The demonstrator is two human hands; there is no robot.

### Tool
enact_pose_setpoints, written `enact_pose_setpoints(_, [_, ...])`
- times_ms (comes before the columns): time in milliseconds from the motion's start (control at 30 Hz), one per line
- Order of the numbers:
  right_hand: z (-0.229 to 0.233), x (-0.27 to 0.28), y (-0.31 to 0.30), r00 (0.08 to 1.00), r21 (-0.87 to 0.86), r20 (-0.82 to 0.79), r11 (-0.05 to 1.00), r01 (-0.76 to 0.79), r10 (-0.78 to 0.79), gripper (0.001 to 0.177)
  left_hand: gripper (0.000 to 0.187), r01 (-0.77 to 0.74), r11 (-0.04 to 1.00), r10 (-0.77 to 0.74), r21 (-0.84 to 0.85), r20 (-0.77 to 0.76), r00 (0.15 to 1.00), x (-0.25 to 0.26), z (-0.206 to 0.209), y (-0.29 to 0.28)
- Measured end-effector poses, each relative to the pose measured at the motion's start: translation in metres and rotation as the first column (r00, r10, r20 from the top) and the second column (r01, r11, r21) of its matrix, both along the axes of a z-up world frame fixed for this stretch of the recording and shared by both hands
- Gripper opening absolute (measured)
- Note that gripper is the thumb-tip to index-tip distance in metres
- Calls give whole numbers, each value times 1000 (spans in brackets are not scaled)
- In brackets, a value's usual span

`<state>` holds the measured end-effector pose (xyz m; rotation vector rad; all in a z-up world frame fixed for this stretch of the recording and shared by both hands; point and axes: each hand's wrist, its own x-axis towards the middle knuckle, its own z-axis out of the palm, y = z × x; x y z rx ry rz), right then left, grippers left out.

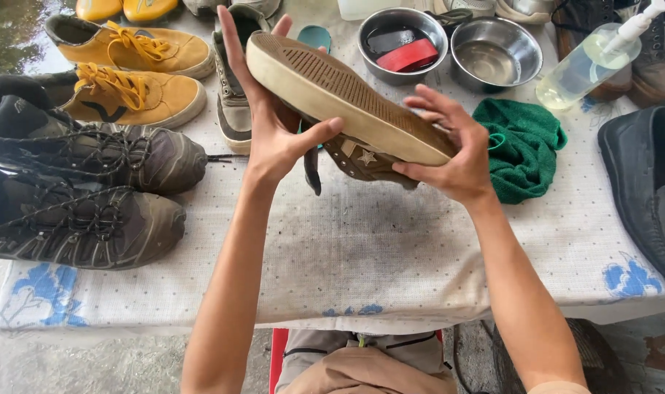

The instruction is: Cleaning the exterior of a green sneaker using a cloth, brush, and cleaning solution.

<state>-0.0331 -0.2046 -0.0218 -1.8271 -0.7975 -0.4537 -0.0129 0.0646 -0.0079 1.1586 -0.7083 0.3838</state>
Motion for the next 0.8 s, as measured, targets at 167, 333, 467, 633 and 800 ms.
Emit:
enact_pose_setpoints(167, [9,-5,2,807,-2,509,937,348,-299,77,142,-42,996,29,-74,-168,985,5,-13,5])
enact_pose_setpoints(333, [8,-9,12,775,105,507,920,378,-376,82,147,-55,959,-31,-277,-299,954,-1,-8,-5])
enact_pose_setpoints(467, [5,-12,15,955,222,268,973,65,-125,98,142,-87,919,-65,-385,-365,929,1,-12,-8])
enact_pose_setpoints(633, [8,-10,13,987,110,154,994,27,-43,98,109,-87,889,-140,-449,-448,883,7,-47,-6])
enact_pose_setpoints(800, [-13,-4,7,918,-136,370,969,207,-145,97,55,117,860,-240,-497,-191,952,2,-43,-4])
